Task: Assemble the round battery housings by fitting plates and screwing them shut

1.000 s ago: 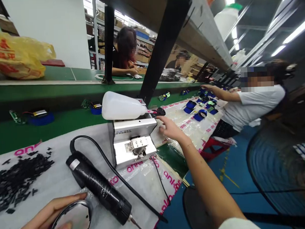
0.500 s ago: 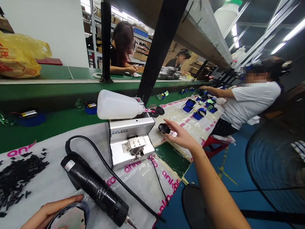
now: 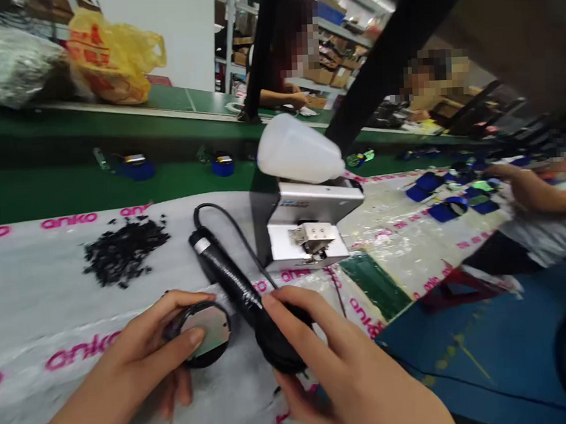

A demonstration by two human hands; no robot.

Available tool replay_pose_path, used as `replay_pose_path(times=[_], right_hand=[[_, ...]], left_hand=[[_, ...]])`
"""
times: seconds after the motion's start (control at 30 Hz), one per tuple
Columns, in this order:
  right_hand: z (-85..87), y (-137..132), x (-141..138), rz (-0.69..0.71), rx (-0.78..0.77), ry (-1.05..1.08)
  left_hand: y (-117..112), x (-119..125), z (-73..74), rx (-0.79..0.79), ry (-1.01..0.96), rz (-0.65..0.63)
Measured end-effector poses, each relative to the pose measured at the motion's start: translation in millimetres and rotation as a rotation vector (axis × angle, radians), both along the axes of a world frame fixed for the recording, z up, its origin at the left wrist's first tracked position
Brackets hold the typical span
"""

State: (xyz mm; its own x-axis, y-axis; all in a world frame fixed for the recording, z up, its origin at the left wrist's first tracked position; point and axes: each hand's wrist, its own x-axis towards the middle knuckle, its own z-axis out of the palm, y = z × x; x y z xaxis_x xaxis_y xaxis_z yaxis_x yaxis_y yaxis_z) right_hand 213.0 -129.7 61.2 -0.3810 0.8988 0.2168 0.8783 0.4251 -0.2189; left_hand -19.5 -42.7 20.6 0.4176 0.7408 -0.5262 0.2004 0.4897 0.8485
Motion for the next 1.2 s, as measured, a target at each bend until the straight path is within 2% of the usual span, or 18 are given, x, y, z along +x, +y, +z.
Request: replay_pose_path(times=[0.1,0.17,0.23,0.33,0.43,0.5,0.77,0.97,1.1,1.2], right_hand=[[-15.8,16.4,-26.8,0.059,0.048,-0.108],[-25.1,24.7,-34.6,0.082,0.045,-0.098],[-33.0,27.2,-37.4,0.092,0.01,0.009],[-43.8,22.7,-36.8,0.028,-0.044,0.276],[-51.9,17.3,-35.2,0.006,0.012,0.496],[-54.0,16.5,-34.5,0.026,0.047,0.556],[-46.9,26.3,-27.2,0.121,-0.046,0.488],[-37.0,28.8,-25.3,0.123,-0.098,0.324],[-26.4,39.4,-32.4,0.181,-0.131,0.208],[-17.8,54.4,-36.4,0.285,-0.235,0.163]], left_hand=[[-1.4,-4.3,-0.2,0.006,-0.015,-0.046],[-2.9,-8.0,-3.7,0.017,-0.029,-0.068],[-4.7,-10.2,-6.9,0.022,-0.053,-0.069],[-6.9,-10.1,-9.3,0.022,-0.077,-0.046],[-7.4,-8.9,-9.3,0.003,-0.082,-0.026],[-6.7,-8.6,-8.9,-0.012,-0.09,-0.017],[-5.4,-11.2,-11.5,-0.005,-0.109,-0.04],[-5.9,-9.4,-12.4,0.0,-0.146,-0.037],[1.1,-16.1,-14.4,-0.046,-0.279,-0.101],[10.5,-27.1,-17.4,-0.123,-0.409,-0.177]])
